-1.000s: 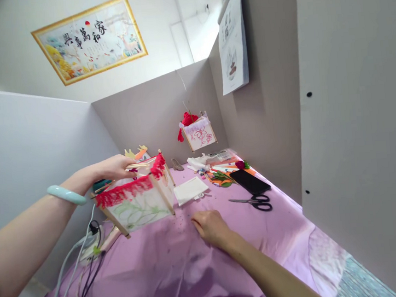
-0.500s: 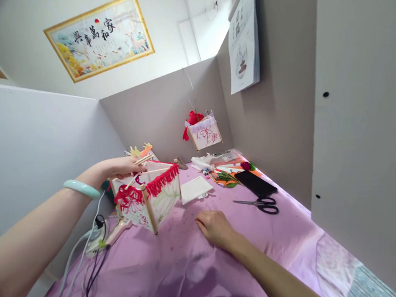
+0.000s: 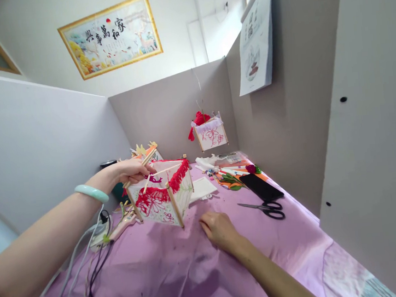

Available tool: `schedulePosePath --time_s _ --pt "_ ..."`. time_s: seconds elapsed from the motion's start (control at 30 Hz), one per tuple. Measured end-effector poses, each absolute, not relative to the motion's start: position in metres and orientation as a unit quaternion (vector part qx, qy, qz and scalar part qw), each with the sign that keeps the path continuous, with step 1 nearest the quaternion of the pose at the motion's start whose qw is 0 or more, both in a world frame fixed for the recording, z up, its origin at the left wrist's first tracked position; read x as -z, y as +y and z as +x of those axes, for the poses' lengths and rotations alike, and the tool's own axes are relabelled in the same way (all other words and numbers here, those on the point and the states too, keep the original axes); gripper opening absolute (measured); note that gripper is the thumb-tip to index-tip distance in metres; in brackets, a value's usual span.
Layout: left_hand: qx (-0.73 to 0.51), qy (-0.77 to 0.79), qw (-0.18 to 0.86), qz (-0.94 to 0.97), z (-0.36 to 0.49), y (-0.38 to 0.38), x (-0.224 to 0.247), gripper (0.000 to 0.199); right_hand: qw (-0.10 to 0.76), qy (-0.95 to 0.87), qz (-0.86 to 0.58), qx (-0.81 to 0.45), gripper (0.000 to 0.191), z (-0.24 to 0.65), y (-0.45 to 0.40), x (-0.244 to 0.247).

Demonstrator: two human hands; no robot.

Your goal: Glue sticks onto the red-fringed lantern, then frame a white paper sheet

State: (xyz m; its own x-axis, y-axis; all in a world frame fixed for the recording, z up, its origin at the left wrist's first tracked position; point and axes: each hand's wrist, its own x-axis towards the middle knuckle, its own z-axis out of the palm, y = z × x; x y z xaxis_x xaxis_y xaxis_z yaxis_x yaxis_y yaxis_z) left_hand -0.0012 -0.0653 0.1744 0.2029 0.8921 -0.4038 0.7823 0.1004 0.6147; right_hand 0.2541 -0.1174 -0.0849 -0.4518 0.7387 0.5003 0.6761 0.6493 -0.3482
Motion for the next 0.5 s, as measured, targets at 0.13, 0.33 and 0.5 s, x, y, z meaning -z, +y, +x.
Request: schedulePosePath --time_s 0.13,0.33,0.5 --pt "-0.103 0.636 0.438 0.627 0.007 -0.071 -0.154 0.037 0.301 -0.853 -0.423 -0.057 0.024 0.254 -0.117 0.083" --pt "-0.062 0.617 0.388 0.681 0.009 -0.081 -0.149 0.052 0.318 -0.836 -0.441 -0.075 0.025 0.256 -0.116 0.081" --pt "-0.02 0.592 0.301 0.747 0.012 -0.091 -0.149 0.056 0.401 -0.818 -0.388 -0.139 0.038 0.253 -0.133 0.069"
